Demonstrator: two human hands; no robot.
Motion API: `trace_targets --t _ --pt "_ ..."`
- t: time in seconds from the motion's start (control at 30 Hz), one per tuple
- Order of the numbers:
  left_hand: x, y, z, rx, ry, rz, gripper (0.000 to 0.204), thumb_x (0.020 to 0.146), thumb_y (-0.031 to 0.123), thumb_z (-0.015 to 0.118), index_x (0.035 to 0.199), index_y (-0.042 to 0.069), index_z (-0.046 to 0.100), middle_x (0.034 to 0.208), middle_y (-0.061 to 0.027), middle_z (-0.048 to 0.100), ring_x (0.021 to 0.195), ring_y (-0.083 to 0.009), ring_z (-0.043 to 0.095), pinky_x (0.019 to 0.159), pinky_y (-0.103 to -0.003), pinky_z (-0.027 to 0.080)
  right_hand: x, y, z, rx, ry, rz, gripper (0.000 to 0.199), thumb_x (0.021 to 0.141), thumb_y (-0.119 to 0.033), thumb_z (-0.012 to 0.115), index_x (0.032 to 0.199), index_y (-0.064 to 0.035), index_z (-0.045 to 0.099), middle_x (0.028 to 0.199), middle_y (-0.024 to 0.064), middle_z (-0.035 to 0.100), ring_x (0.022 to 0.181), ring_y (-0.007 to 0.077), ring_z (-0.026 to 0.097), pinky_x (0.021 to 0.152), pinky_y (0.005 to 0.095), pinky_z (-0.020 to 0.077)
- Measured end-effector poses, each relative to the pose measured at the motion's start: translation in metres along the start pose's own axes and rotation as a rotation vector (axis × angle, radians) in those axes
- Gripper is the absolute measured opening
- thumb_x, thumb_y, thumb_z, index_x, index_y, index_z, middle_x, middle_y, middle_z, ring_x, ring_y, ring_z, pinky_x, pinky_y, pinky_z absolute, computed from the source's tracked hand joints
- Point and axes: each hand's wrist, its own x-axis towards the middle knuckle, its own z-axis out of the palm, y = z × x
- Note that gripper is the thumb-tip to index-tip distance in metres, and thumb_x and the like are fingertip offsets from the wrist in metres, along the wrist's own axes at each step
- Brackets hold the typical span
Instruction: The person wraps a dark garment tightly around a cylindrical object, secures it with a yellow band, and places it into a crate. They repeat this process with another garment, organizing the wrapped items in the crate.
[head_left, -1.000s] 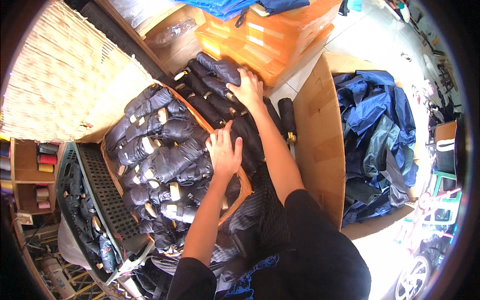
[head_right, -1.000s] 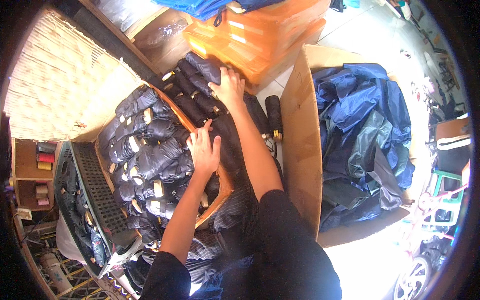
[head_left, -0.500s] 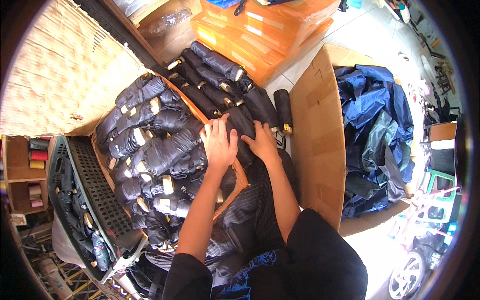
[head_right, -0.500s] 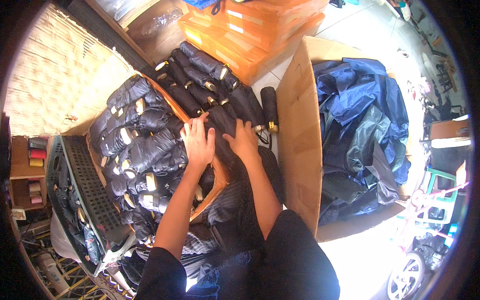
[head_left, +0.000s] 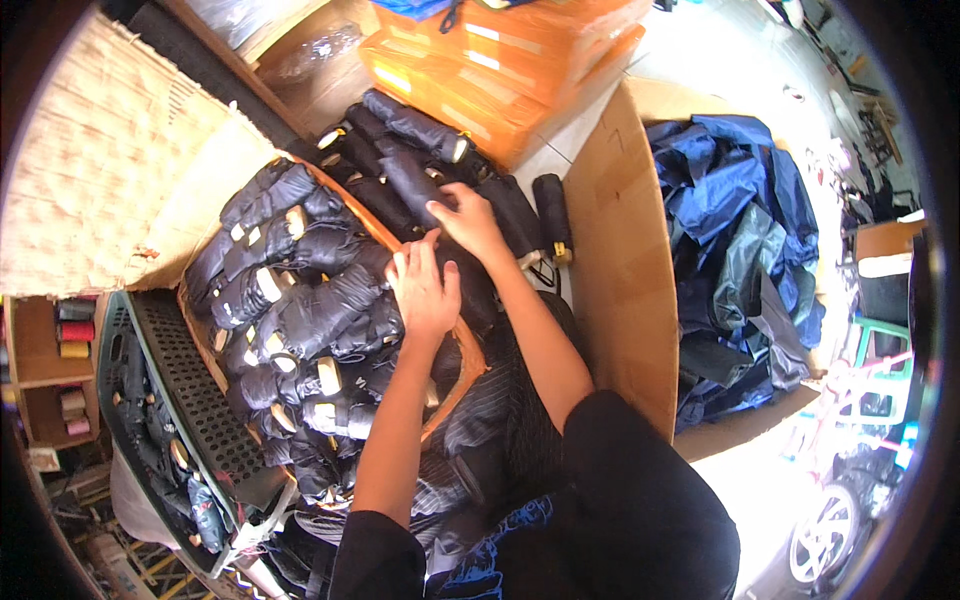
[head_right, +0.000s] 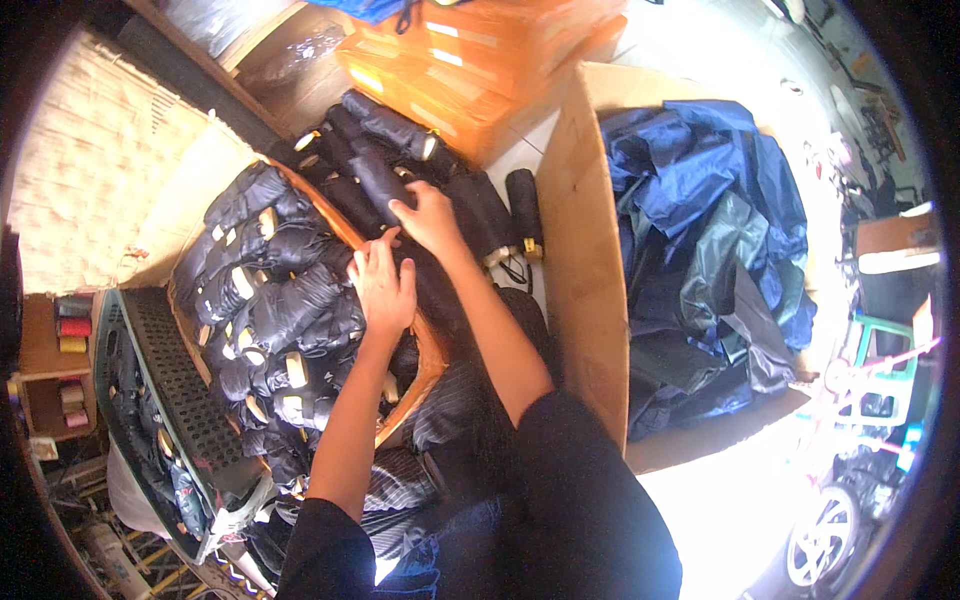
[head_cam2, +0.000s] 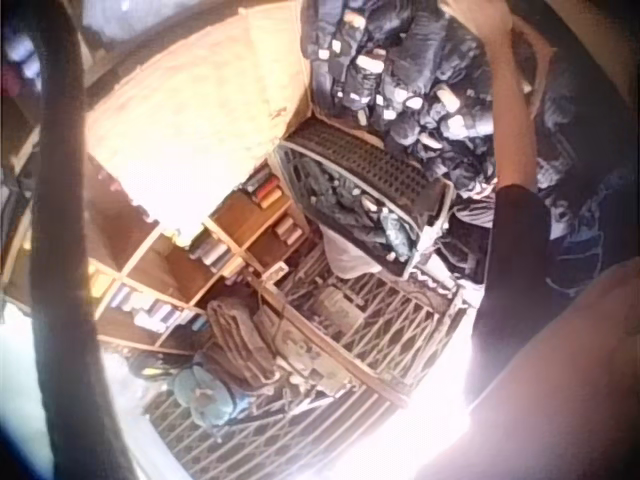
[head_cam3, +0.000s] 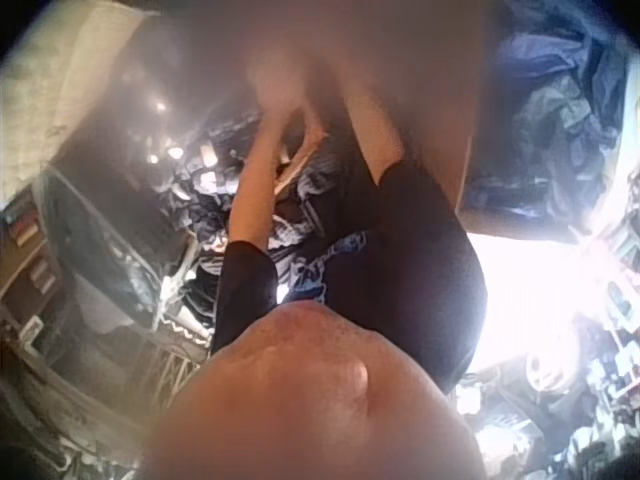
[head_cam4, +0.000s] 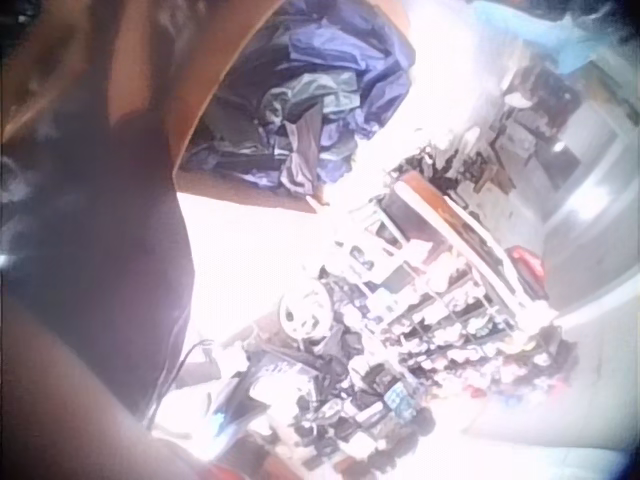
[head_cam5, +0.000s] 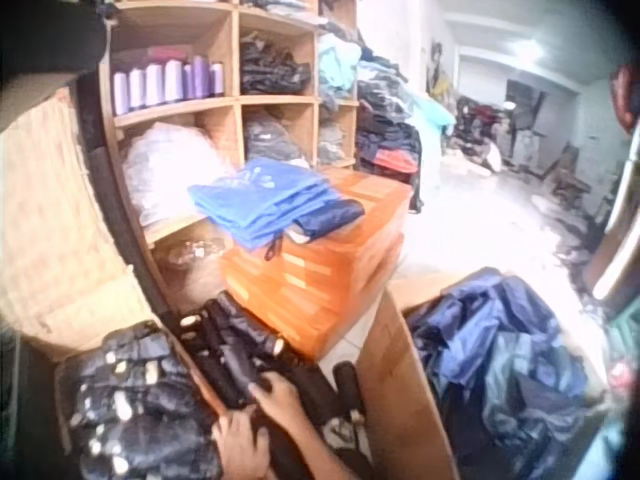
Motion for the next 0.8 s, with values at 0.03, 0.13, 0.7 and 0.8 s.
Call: trace_targets --t 0.03,0.13,0.7,0.8 --pt "-0.001 -0.002 -0.001 0.013 -0.002 -0.007 0.048 0.085 0.019 0.055 0.131 0.009 0.050 0.114 -0.0089 0.057 0.114 -0.0300 0.046 0.098 -0.047 0.031 0.003 -0.004 0.008 -0.056 -0.031 0.010 0.040 0.081 -0.029 0.073 0.108 -0.0001 0.066 0.100 0.0210 0.067 0.095 0.0379 0.065 0.084 0.0446 0.0511" --pt "-0.002 -0.003 0.000 0.012 -0.008 -0.003 0.047 0.086 0.021 0.054 0.131 0.008 0.050 0.115 -0.0099 0.057 0.115 -0.0305 0.046 0.099 -0.047 0.030 -0.012 -0.008 0.011 -0.275 0.101 -0.061 0.028 0.084 -0.021 0.068 0.106 -0.0049 0.064 0.103 0.0185 0.061 0.100 0.0405 0.058 0.085 0.0489 0.0485" --pt "0.001 -0.008 -0.009 -0.015 -0.082 0.058 0.039 0.093 0.035 0.057 0.123 0.010 0.057 0.118 -0.0086 0.059 0.122 -0.0299 0.046 0.103 -0.049 0.030 -0.057 0.053 -0.072 -1.048 0.409 0.246 0.040 0.081 -0.023 0.064 0.117 -0.0062 0.058 0.118 0.0211 0.058 0.113 0.0424 0.050 0.094 0.0525 0.0423" --pt "-0.010 -0.005 -0.035 -0.182 -0.062 0.057 0.035 0.090 0.025 0.063 0.120 0.007 0.059 0.115 -0.0126 0.060 0.118 -0.0313 0.051 0.101 -0.046 0.037 -0.034 0.051 -0.065 -0.951 0.285 0.295 0.046 0.080 -0.022 0.063 0.120 -0.0032 0.053 0.119 0.0220 0.058 0.115 0.0428 0.051 0.094 0.0561 0.0421"
